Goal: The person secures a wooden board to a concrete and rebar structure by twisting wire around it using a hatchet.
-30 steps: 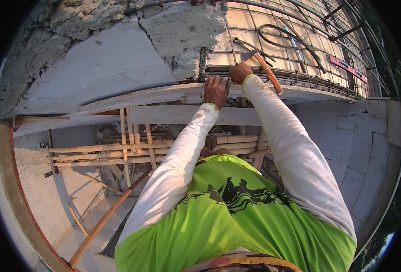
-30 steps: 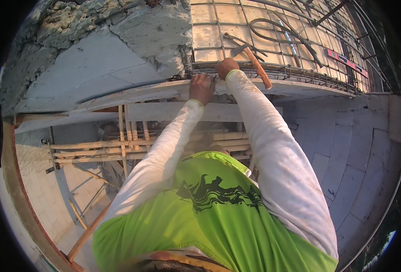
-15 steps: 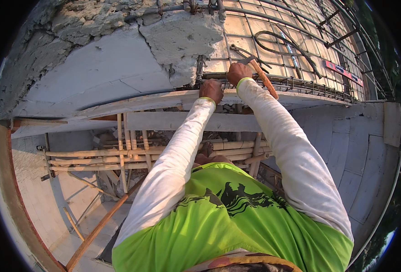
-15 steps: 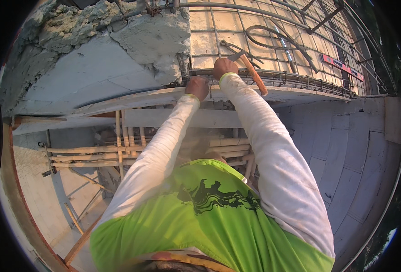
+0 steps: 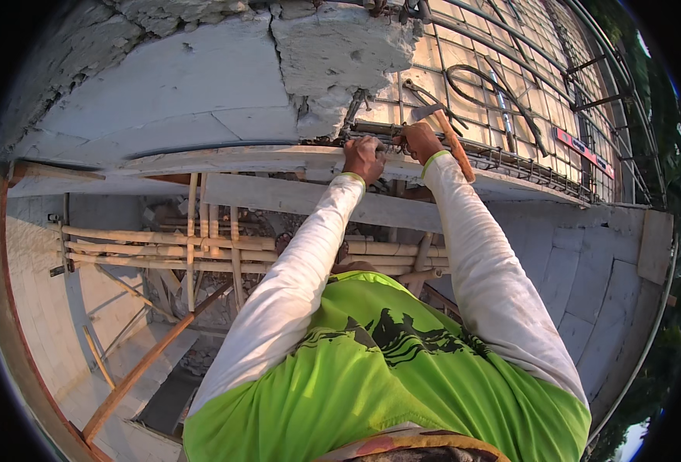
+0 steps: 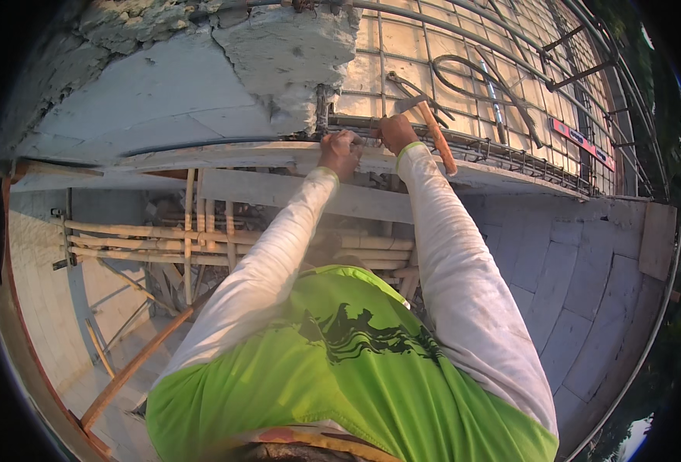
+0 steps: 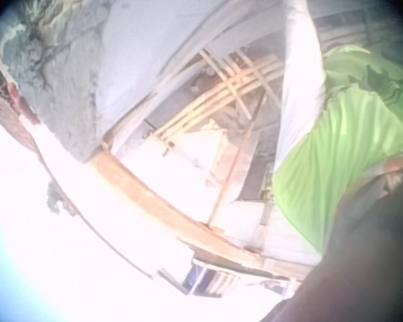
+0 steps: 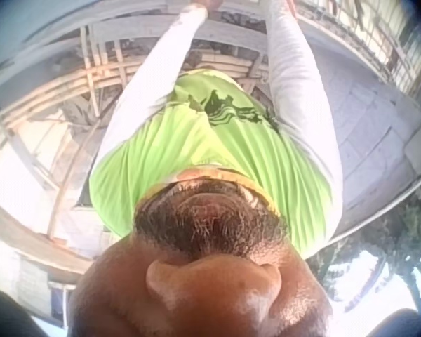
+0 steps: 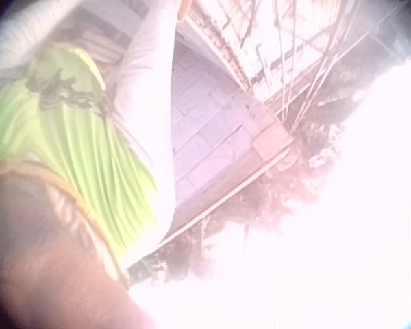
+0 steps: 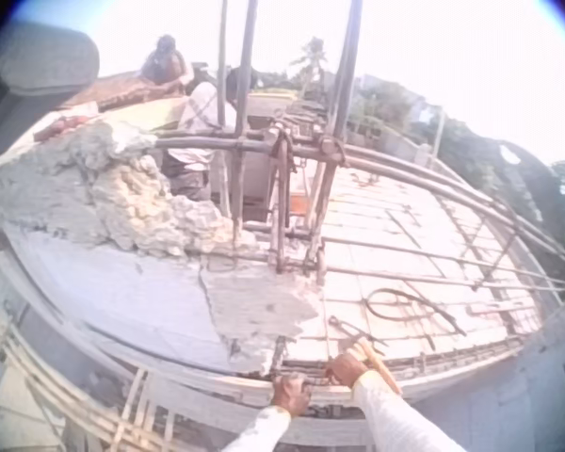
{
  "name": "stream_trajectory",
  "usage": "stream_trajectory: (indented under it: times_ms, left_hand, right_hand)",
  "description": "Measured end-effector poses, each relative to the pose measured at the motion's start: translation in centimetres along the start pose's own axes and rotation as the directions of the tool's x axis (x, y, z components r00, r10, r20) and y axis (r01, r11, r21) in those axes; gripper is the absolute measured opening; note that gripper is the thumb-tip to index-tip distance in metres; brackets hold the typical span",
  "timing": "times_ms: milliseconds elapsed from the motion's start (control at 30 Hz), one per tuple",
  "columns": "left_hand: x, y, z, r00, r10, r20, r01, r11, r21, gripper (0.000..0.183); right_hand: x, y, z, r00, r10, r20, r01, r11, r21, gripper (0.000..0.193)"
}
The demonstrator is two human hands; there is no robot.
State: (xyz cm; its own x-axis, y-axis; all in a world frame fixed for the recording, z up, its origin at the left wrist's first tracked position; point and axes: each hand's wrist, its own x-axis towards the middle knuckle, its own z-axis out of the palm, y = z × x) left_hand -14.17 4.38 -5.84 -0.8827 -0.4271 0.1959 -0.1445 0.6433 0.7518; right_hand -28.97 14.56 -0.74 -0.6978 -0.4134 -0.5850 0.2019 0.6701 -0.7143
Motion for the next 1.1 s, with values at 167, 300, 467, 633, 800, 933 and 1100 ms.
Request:
stream_trajectory:
  times_ms: [167,300,467,633,800,933,1100]
  left_hand:
    - [-0.2,-0.7,-0.1,0.996,0.08,-0.029,-0.081,0.996,-0.039,0.017]
    - [-0.2,1.1,0.1,0.996,0.03,-0.081,-0.022,0.996,0.091,0.019]
    - [0.7,2.2,0.6,0.957,-0.253,-0.14,0.217,0.949,-0.23,0.016]
    - [0.2,1.0,0.3,0.991,-0.003,-0.133,-0.005,0.998,-0.061,0.016]
    - [-0.3,1.2,-0.3,0.996,0.039,-0.084,-0.038,0.999,0.013,0.029]
    - [0.3,1.0,-0.2,1.0,0.011,0.022,-0.015,0.981,0.192,0.024]
    - [0.8,1.6,-0.1,0.997,-0.079,0.019,0.075,0.986,0.15,0.019]
  right_hand:
    - [1.5,-0.3,-0.6,0.979,0.179,0.102,-0.195,0.963,0.184,0.02]
    - [-3.2,1.0,0.5,0.999,0.037,0.026,-0.043,0.944,0.328,0.011]
    - [-3.0,1.7,3.2,0.986,0.051,-0.161,0.042,0.851,0.523,0.012]
    - [-1.1,2.9,3.6,0.923,-0.008,-0.385,0.058,0.991,0.118,0.017]
    - [-2.9,-0.3,0.0,0.926,-0.266,-0.269,0.023,0.751,-0.66,0.024]
    - [-3.1,-4.4,-3.3,0.924,-0.368,0.104,0.198,0.229,-0.953,0.025]
    - [-2.7,-3.2,-3.4,0.839,-0.533,0.112,0.253,0.199,-0.947,0.021]
